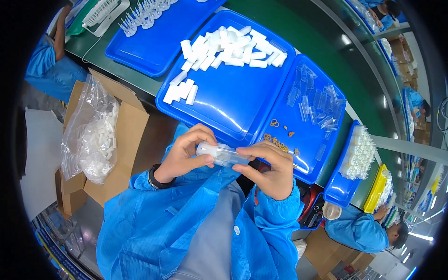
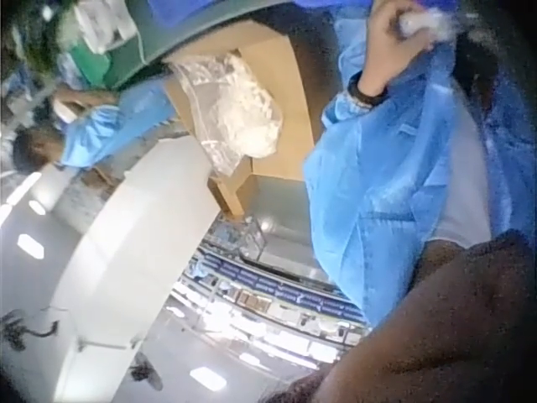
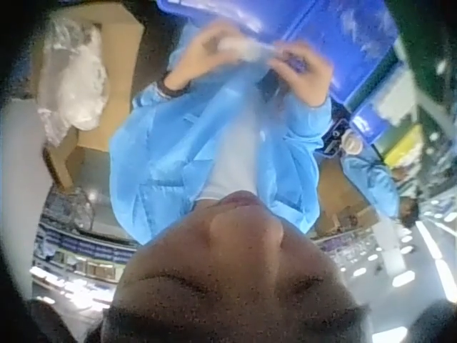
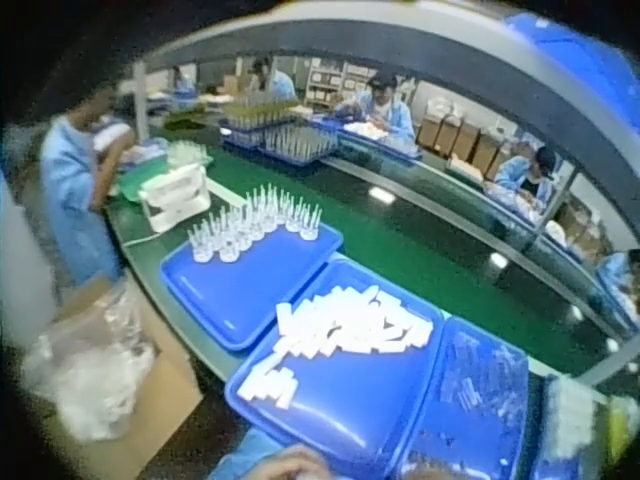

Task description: The person assembles plastic components by placing white plastic pieces onto the prongs of a plastic base, sliding clear plastic sleeves over them, and securing the assembled parts with a rubber band.

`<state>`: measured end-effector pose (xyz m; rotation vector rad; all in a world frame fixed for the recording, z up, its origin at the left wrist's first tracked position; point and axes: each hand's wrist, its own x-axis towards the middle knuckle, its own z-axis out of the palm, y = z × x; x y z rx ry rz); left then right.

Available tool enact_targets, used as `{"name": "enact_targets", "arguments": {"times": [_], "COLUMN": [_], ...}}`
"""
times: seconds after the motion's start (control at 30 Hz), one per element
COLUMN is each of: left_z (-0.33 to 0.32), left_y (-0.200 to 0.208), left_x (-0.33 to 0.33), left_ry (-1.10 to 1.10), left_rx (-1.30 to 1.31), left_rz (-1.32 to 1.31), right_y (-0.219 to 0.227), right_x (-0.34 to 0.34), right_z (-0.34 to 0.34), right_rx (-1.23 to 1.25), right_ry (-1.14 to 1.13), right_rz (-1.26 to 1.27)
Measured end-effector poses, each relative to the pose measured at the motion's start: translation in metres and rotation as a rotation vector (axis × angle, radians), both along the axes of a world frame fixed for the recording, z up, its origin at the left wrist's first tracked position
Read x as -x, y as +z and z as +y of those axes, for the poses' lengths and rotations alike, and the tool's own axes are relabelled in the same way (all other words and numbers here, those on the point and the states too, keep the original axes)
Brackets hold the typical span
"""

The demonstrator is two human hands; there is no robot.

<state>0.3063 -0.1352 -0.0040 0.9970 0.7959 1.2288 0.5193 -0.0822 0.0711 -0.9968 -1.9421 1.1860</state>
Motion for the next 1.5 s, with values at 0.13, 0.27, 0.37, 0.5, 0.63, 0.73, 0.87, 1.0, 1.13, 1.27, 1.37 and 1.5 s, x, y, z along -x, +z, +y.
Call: {"name": "enact_targets", "arguments": {"times": [0.13,0.27,0.37,0.5,0.63,0.73,0.87,1.0,1.13,1.27,1.37,1.5], "left_z": [0.0,-0.001,-0.001,0.002,-0.001,-0.001,0.001,-0.005,-0.008,-0.008,-0.009,-0.001], "left_y": [-0.002,0.003,0.005,0.013,0.018,0.013,0.001,-0.038,-0.038,-0.036,-0.048,-0.022], "left_x": [-0.003,-0.001,0.001,0.008,0.008,0.011,0.026,0.019,0.004,0.004,0.003,0.01], "left_ry": [0.047,0.057,0.078,0.087,0.064,0.054,-0.049,-0.18,-0.214,-0.299,-0.322,-0.281], "left_rx": [-0.034,-0.116,-0.193,-0.27,-0.07,0.116,0.345,0.215,0.308,0.396,0.342,0.395], "left_rz": [-0.021,0.132,0.317,0.476,0.362,-0.067,-0.43,-0.737,-0.943,-0.922,-0.99,-0.78], "right_y": [-0.006,-0.016,-0.021,-0.02,-0.011,-0.001,0.004,0.005,-0.001,0.003,0.004,-0.001], "right_x": [0.003,0.005,0.006,0.007,0.007,0.003,-0.001,0.008,0.017,0.026,0.03,0.02], "right_z": [-0.008,-0.012,-0.015,-0.014,-0.003,0.006,0.008,0.01,0.004,0.004,0.004,0.007], "right_rx": [-0.017,-0.093,-0.045,0.053,-0.173,-0.461,-0.576,-0.657,-0.66,-0.691,-0.678,-0.447], "right_ry": [-0.058,-0.098,-0.126,-0.118,-0.1,0.002,0.058,0.13,0.11,0.177,0.217,0.233], "right_rz": [0.047,0.1,0.136,0.124,-0.022,-0.146,-0.209,-0.219,-0.181,-0.153,-0.154,-0.126]}}
